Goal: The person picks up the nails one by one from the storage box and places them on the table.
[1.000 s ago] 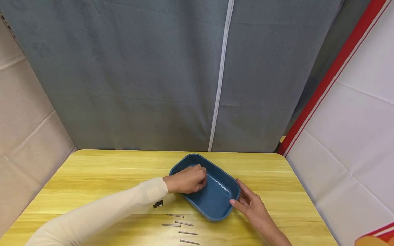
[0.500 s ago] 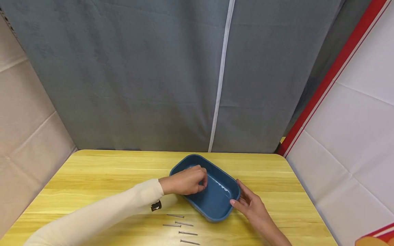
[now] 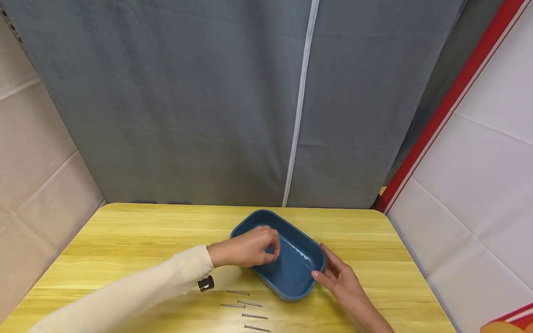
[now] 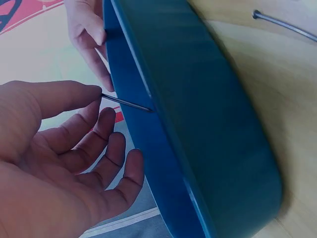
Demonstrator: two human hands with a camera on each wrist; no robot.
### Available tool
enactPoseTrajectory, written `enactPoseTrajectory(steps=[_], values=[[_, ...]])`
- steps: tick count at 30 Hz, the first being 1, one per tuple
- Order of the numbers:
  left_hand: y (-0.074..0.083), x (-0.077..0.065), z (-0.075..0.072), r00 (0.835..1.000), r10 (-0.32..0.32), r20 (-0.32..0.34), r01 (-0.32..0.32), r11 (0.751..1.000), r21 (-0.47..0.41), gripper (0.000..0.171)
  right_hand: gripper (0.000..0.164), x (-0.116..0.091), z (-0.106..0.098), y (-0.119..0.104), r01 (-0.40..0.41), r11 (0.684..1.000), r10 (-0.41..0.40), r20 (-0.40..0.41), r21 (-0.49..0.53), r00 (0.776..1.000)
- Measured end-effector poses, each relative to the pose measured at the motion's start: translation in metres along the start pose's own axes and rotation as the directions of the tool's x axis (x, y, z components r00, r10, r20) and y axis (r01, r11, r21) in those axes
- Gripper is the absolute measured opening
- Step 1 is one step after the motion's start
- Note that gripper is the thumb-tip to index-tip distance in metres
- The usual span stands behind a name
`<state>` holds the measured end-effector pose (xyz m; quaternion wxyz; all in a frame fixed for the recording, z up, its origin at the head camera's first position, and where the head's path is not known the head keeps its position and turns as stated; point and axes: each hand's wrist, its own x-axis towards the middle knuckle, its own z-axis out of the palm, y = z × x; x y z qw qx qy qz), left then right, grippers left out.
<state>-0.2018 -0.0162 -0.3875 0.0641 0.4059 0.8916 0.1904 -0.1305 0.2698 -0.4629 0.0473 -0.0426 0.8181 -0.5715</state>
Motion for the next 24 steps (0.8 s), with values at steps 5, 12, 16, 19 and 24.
enactPoseTrajectory(steps=[5,12,16,19,24], values=[[0.004,-0.004,0.0,1.0,-0.011,-0.001,0.011,0.999,-0.035,0.012,0.077,0.001,0.0,0.001,-0.01,1.0,0.01,0.005,-0.005,1.0],[0.006,-0.011,0.0,1.0,0.018,-0.006,-0.018,0.998,-0.053,0.012,0.077,0.001,-0.001,0.001,0.003,1.0,-0.003,-0.003,-0.002,1.0],[0.008,-0.014,-0.003,0.999,0.039,-0.022,-0.04,0.997,-0.071,0.011,0.078,0.001,-0.001,-0.001,0.003,1.0,-0.003,-0.006,-0.006,1.0],[0.009,-0.016,-0.007,0.998,0.061,-0.035,-0.064,0.993,-0.099,0.012,0.078,0.002,-0.001,-0.002,-0.005,1.0,0.005,-0.008,-0.003,1.0],[0.01,-0.019,-0.013,0.995,0.081,-0.052,-0.087,0.988,-0.124,0.012,0.078,0.002,-0.001,-0.002,-0.008,1.0,0.008,-0.007,-0.009,1.0]])
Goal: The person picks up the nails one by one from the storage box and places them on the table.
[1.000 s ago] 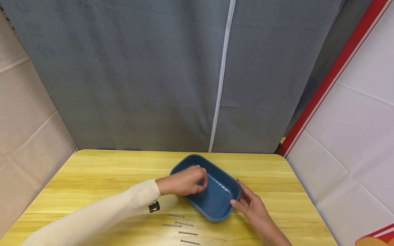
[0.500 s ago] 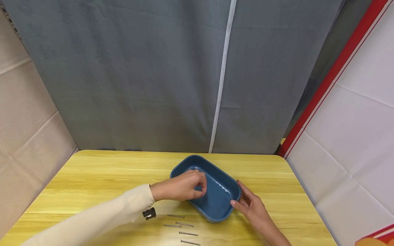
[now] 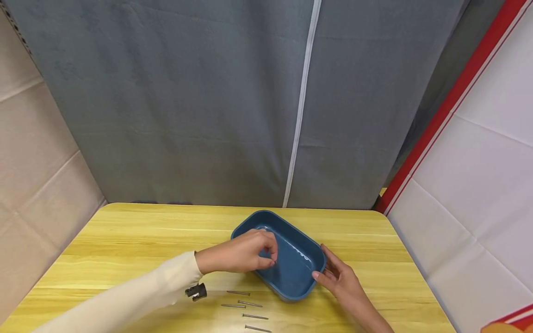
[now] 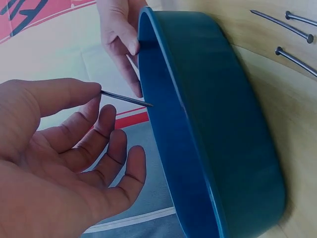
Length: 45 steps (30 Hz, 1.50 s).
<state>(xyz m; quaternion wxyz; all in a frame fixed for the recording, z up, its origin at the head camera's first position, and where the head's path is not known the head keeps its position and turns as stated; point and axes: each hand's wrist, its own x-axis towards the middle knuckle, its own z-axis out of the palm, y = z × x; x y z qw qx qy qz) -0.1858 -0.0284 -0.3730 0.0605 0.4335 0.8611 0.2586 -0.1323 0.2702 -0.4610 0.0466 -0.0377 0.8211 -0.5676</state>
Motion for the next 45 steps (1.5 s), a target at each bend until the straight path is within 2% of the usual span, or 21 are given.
enactPoseTrajectory(steps=[8,27,33,40,45], values=[[0.003,-0.005,-0.004,1.0,-0.028,0.002,0.028,0.999,-0.023,0.012,0.078,0.001,-0.002,0.003,-0.011,1.0,0.011,0.004,0.0,1.0],[0.004,-0.027,-0.014,0.999,-0.012,-0.032,0.008,0.994,-0.113,0.01,0.077,0.002,-0.004,0.004,0.008,1.0,-0.007,0.002,-0.021,1.0],[0.011,-0.036,-0.014,0.999,0.019,-0.03,-0.022,0.992,-0.128,0.013,0.078,0.004,-0.005,0.004,-0.013,0.999,0.012,-0.011,-0.033,1.0],[0.022,-0.044,-0.015,1.0,0.017,-0.018,-0.019,0.987,-0.161,0.014,0.078,0.003,-0.005,0.004,-0.005,0.999,0.005,0.008,-0.038,1.0],[0.029,-0.049,-0.012,1.0,0.028,-0.012,-0.03,0.986,-0.165,0.013,0.078,0.003,-0.004,0.003,-0.014,1.0,0.014,-0.007,-0.025,1.0]])
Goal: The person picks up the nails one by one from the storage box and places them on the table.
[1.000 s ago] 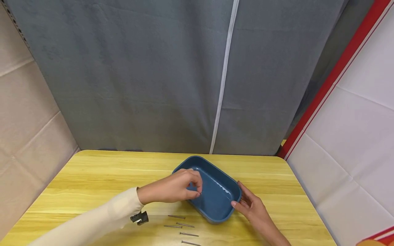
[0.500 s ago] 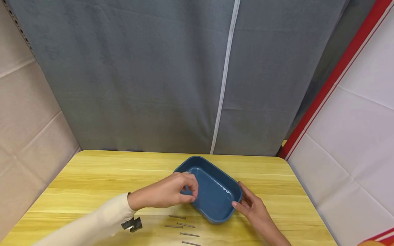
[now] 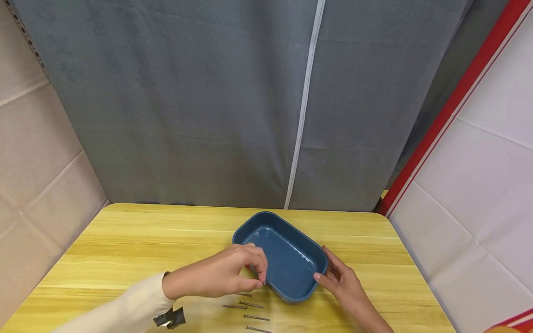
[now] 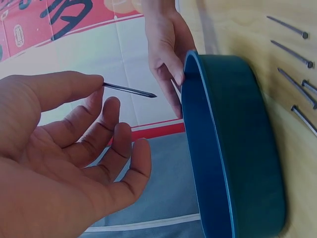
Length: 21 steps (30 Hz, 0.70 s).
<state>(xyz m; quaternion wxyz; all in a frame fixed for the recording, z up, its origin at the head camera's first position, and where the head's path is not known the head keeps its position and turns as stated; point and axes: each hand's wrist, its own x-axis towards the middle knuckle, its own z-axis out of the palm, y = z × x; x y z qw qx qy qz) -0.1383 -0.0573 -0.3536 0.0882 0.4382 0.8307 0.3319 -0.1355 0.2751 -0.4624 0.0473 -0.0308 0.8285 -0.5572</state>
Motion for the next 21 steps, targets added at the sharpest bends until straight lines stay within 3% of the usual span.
enactPoseTrajectory(steps=[9,21], values=[[0.006,-0.008,0.006,0.999,0.021,0.027,-0.021,1.0,-0.017,0.011,0.08,0.0,0.0,-0.001,-0.015,1.0,0.015,0.008,-0.01,1.0],[0.014,-0.021,0.013,0.993,0.103,0.051,-0.104,0.994,0.016,0.009,0.081,0.0,-0.001,-0.002,-0.02,1.0,0.02,0.008,-0.021,1.0]])
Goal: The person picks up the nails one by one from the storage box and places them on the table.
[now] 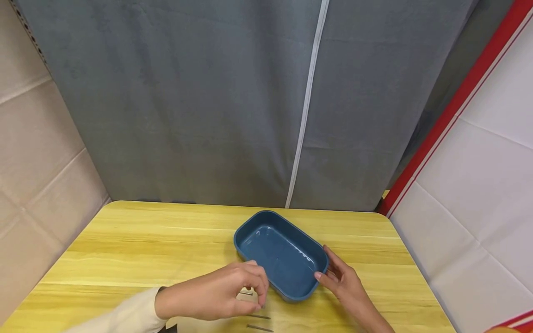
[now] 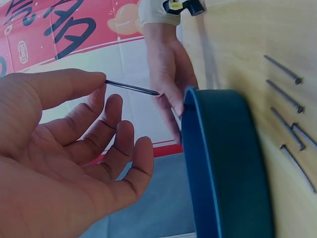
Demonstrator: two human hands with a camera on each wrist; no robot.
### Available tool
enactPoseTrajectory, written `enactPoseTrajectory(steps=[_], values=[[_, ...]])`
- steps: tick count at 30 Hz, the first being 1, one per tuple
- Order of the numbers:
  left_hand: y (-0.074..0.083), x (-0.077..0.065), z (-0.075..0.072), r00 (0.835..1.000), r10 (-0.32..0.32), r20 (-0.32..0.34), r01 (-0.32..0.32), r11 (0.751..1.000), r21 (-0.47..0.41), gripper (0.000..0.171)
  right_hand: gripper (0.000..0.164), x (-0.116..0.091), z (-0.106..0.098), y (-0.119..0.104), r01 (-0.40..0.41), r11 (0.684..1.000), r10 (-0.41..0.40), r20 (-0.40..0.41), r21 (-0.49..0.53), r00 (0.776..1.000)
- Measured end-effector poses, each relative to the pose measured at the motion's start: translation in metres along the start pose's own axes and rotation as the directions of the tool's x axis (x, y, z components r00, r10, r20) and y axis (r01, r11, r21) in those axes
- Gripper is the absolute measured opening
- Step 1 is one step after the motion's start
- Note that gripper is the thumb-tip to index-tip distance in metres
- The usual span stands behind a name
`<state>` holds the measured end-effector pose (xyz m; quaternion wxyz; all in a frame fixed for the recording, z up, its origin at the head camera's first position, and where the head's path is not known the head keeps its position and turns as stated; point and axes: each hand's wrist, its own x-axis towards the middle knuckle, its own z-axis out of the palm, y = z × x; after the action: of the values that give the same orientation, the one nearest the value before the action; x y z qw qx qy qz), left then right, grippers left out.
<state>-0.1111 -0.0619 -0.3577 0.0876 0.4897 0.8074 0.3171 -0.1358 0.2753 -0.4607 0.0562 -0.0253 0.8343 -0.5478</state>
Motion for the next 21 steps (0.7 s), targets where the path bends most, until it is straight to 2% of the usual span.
enactPoseTrajectory(steps=[9,17,21], values=[[-0.008,-0.003,0.024,0.998,-0.024,0.065,0.021,0.998,0.057,0.009,0.08,0.0,0.0,0.001,-0.002,1.0,0.002,0.0,0.005,1.0],[-0.02,-0.007,0.043,0.997,0.001,0.081,-0.013,0.988,0.153,0.008,0.079,0.0,0.001,0.002,0.006,1.0,-0.006,-0.006,0.009,1.0],[-0.026,-0.011,0.049,0.994,-0.026,0.107,0.01,0.989,0.147,0.005,0.08,0.0,0.001,0.002,0.004,1.0,-0.004,-0.003,0.012,1.0]])
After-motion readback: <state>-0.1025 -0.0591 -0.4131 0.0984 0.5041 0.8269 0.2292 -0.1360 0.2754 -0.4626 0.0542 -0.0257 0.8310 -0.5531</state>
